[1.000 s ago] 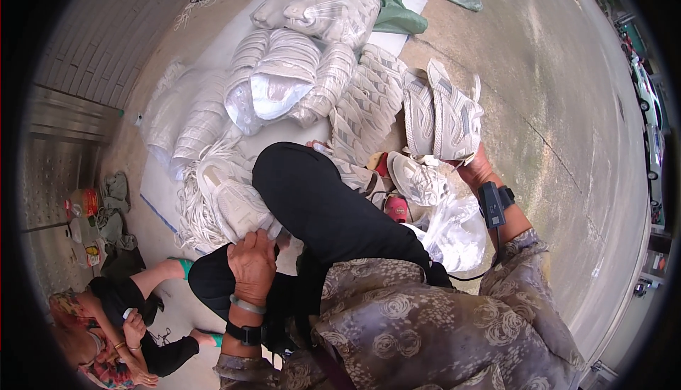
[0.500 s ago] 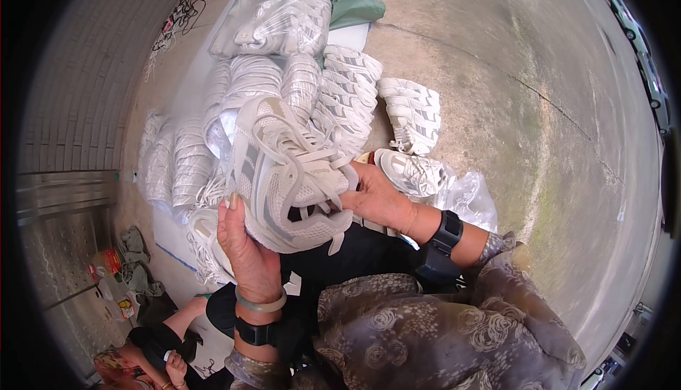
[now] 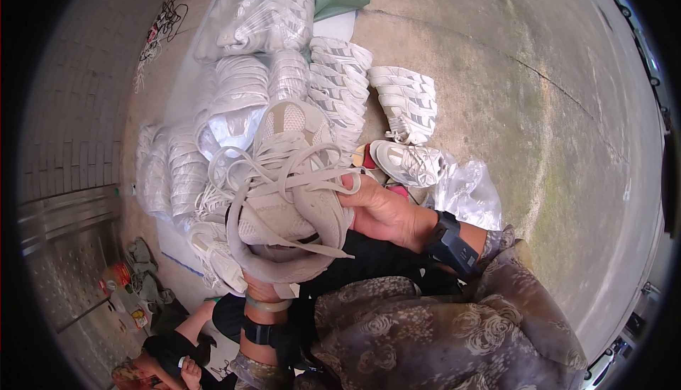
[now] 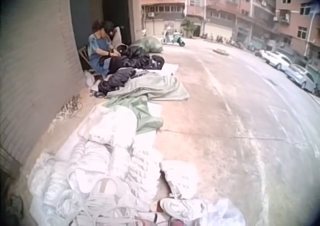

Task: Lacing white sneakers from a large pile of components.

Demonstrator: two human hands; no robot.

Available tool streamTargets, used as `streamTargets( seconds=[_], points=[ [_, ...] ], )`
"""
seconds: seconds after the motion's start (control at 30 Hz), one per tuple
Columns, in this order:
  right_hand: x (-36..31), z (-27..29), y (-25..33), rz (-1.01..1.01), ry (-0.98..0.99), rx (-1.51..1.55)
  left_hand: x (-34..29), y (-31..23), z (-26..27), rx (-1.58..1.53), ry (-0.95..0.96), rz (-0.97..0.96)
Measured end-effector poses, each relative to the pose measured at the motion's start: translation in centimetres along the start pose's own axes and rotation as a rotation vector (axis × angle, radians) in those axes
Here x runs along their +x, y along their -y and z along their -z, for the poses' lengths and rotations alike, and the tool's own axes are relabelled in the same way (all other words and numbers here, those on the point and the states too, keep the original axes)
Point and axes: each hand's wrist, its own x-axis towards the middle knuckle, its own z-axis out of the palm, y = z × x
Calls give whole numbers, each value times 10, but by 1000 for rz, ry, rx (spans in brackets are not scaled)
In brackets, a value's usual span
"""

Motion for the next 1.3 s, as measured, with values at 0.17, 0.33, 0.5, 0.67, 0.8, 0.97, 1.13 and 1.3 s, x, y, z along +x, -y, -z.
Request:
streamTargets(
  seconds=[0.17,0.33,0.5,0.67,0.8,0.97,1.13,1.3],
  points=[
    [13,8,24,17,-88,159,5,20,4,-474,-77,391],
    [-3,36,90,182,-196,-97,14,12,-5,-186,-59,466],
    [-20,62,125,359,-556,-1140,-1,8,13,-159,-57,445],
    [-38,123,125,307,-570,-1507,-10,4,18,-95,-35,461],
    [-40,138,117,235,-520,-2018,-11,5,15,-67,-38,455],
    [-27,142,106,147,-302,-2224,-15,4,11,-37,-40,444],
    [-16,157,87,121,-133,-2498,-20,-1,9,-10,-34,443],
    [17,167,66,298,4,-2703,-26,-2,14,83,-34,427]
  ],
)
